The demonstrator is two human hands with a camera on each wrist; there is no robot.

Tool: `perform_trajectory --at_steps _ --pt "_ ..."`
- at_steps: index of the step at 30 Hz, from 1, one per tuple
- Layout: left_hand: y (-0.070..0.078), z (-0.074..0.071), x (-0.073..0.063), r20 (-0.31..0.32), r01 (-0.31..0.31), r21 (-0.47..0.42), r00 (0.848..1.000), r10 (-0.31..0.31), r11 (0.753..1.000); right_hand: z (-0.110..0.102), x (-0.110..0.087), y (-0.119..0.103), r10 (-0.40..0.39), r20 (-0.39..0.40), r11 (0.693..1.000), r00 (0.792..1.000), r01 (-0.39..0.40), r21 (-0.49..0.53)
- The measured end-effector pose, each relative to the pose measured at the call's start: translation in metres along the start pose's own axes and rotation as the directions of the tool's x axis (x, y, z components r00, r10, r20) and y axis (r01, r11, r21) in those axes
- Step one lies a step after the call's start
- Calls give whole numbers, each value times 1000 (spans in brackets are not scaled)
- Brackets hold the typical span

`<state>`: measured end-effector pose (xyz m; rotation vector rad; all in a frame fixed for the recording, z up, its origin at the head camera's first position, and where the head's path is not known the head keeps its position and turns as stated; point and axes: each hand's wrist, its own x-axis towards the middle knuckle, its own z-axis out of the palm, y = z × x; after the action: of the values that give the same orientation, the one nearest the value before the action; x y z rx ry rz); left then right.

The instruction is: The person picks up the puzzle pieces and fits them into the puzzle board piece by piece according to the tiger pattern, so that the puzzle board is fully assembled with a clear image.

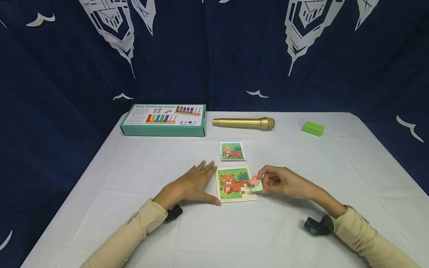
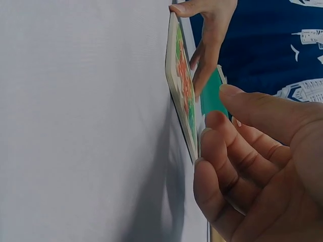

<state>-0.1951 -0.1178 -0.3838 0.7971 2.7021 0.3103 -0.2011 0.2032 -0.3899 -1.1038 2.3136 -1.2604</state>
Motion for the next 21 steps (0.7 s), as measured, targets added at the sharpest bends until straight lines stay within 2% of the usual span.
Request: perform_trajectory --at_steps 21 --pt "-1 0 1 3 -3 -3 1000 3 1000 13 14 1 11 65 999 998 -9 -37"
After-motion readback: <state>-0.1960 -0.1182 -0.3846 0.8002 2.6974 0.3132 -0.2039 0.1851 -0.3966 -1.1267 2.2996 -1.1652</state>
